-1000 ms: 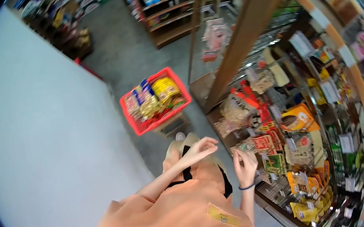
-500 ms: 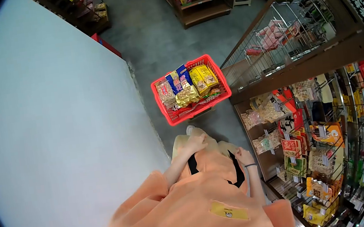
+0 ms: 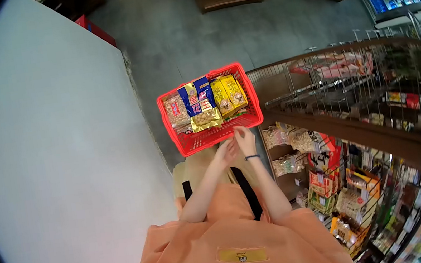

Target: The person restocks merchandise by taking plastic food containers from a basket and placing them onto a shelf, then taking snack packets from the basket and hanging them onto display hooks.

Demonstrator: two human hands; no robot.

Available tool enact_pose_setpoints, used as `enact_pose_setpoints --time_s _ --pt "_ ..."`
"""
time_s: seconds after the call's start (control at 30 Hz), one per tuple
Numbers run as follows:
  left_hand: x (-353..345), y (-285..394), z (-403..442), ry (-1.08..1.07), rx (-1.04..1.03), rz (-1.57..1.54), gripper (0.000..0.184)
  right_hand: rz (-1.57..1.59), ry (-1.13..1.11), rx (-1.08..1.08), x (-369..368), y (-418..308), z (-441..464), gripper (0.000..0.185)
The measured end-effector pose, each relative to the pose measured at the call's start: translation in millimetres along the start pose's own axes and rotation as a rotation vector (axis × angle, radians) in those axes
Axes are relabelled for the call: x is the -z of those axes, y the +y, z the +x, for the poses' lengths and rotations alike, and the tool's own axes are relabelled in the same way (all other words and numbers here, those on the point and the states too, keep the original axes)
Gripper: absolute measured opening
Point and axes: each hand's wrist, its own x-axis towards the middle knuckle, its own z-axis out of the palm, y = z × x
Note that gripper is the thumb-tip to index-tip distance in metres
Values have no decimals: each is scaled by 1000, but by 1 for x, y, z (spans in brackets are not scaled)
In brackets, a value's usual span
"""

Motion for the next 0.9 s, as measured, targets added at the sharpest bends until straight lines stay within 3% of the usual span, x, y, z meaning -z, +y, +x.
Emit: enact_pose_setpoints --time_s 0.17,0.3,0.33,0.43,0.63,0.7,0.9 --pt "-41 0 56 99 -142 -483 39 -207 -56 190 -11 6 117 17" --pt "-49 6 98 190 -212 -708 38 -301 -213 96 -25 -7 182 20" --pt "-48 8 107 263 -244 -680 27 -290 -263 86 -37 4 195 21" --pt "-49 16 112 334 -287 -768 28 -345 -400 29 -54 14 218 28" --pt "-42 18 126 342 -326 -813 30 -403 -410 17 -74 30 228 34" --pt "-43 16 130 439 -321 -809 31 -433 -416 20 -76 33 228 33" --pt "-50 20 127 460 -355 -830 33 -333 -376 68 -78 38 228 22"
